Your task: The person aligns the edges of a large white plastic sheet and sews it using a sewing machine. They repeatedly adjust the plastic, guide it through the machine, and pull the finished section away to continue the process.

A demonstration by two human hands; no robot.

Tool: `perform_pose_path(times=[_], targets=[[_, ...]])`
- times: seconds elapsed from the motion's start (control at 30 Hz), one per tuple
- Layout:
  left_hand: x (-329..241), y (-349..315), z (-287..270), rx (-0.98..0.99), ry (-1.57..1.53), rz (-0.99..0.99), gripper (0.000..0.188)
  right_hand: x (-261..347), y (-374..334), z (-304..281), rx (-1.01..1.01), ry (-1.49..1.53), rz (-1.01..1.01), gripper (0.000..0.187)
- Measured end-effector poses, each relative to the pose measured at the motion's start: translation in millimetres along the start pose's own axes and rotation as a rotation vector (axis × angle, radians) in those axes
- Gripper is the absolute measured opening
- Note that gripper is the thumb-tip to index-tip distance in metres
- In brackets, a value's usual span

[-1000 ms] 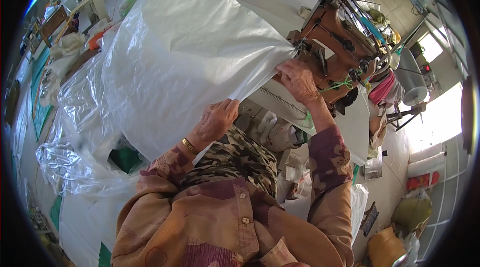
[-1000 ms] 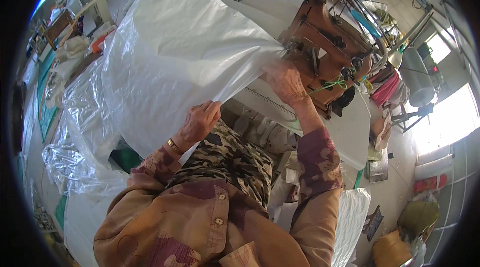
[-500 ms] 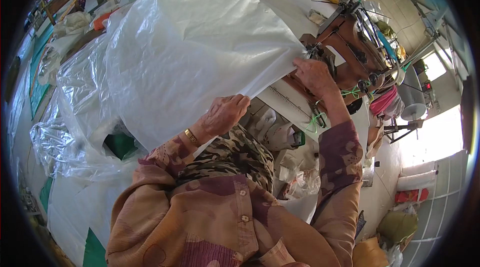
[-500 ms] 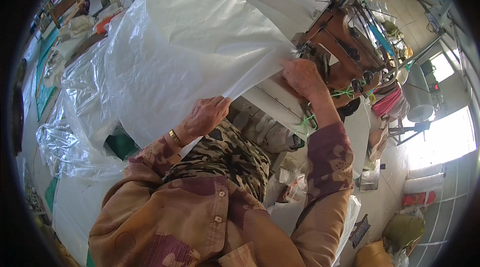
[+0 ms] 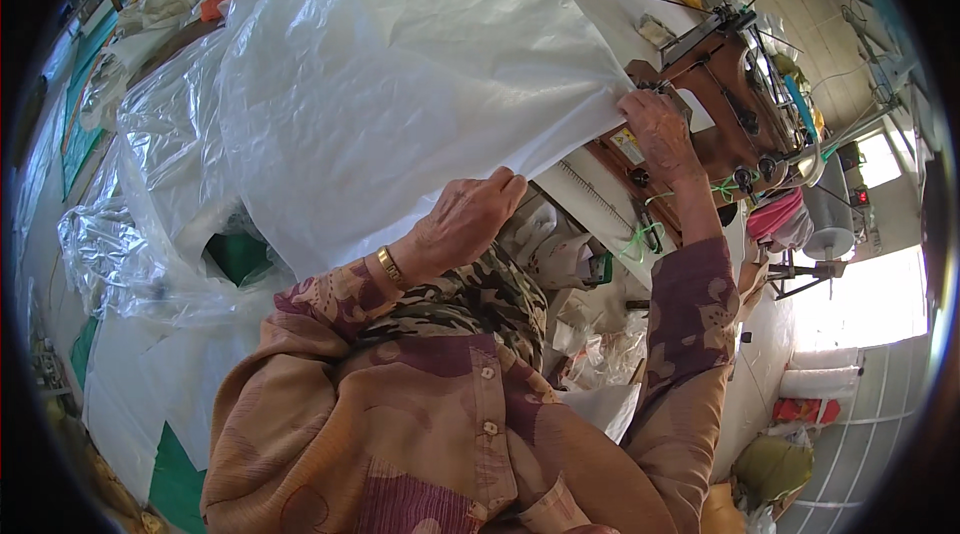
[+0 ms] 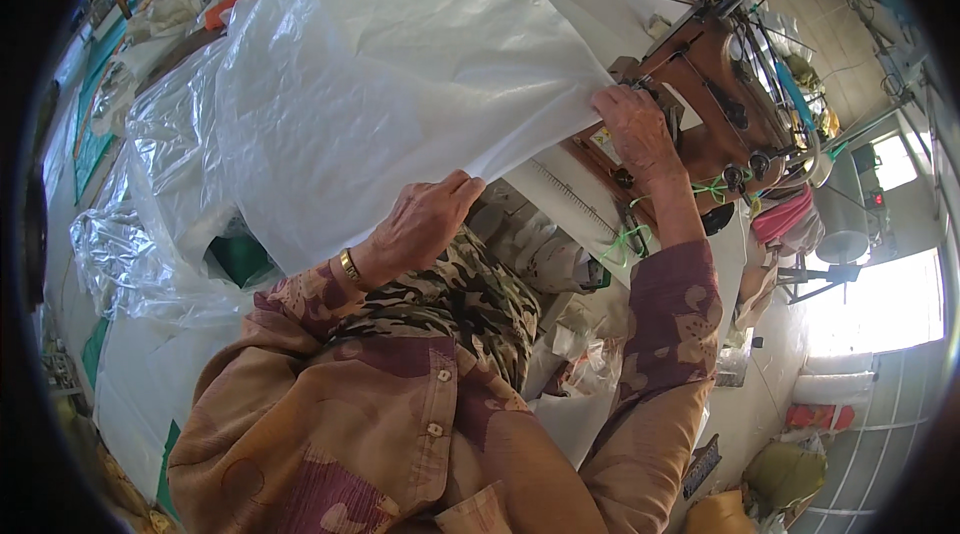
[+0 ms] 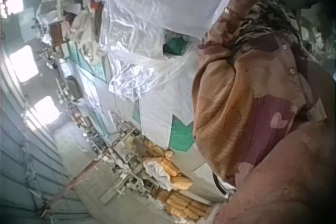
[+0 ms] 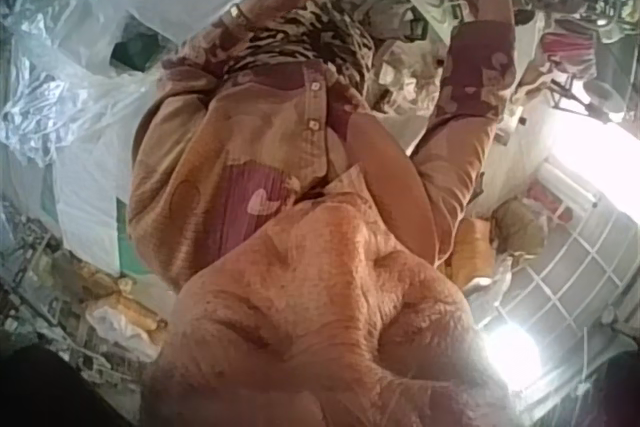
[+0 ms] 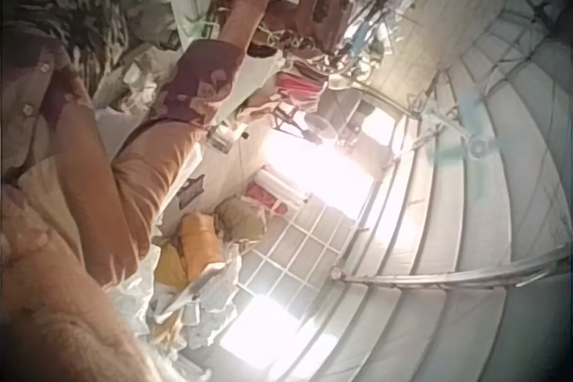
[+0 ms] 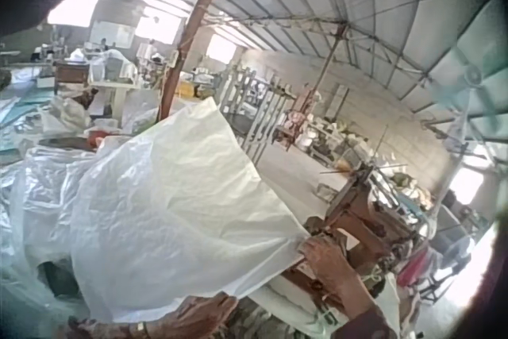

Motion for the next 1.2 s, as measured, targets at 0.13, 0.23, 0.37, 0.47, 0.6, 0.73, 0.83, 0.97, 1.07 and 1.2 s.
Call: perform_pose_path(times=[0.13, 0.23, 0.37, 0.47, 0.6, 0.73, 0.83, 0.97, 1.07, 1.2], targets=[[6, -1, 1, 0.005, -0.136, -0.096, 0.035, -5, 0, 3, -0.022, 0.058, 0.021, 0.018], [7, -2, 0, -0.065, -0.176, -0.061, 0.043, -12, 0, 7, 0.004, 0.146, 0.118, 0.015], [5, -4, 0, -0.189, -0.219, 0.007, 0.048, -15, -2, 5, -0.08, 0.279, 0.241, 0.009], [10, 0, 7, -0.216, -0.077, -0.039, 0.044, -19, -4, 12, -0.1, 0.271, 0.294, 0.009], [16, 2, 12, -0.265, -0.05, -0.048, 0.033, -14, -14, 13, -0.197, 0.215, 0.285, 0.011], [25, 6, 9, -0.341, -0.147, -0.07, 0.022, -13, -26, 6, -0.247, 0.245, 0.204, 0.016], [28, 7, 8, -0.352, -0.222, -0.101, 0.01, -7, -28, 6, -0.259, 0.245, 0.159, 0.018], [23, 13, 0, -0.346, -0.184, -0.067, 0.007, -9, -31, 12, -0.292, 0.163, 0.138, 0.02], [14, 20, -13, -0.262, 0.031, -0.018, 0.008, -14, -23, 14, -0.226, 0.158, 0.16, 0.019], [8, 22, -20, -0.209, 0.082, 0.05, 0.024, -19, -19, 9, -0.155, 0.221, 0.169, 0.018]])
Point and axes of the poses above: each hand's wrist, its own y-axis towards the middle knuckle, its own z-axis out of the palm, x = y × z, the point moved 9 cm from there along y, towards the middle knuckle, and after that the axes turned 3 degrees about -x, right-handed, at the moved point
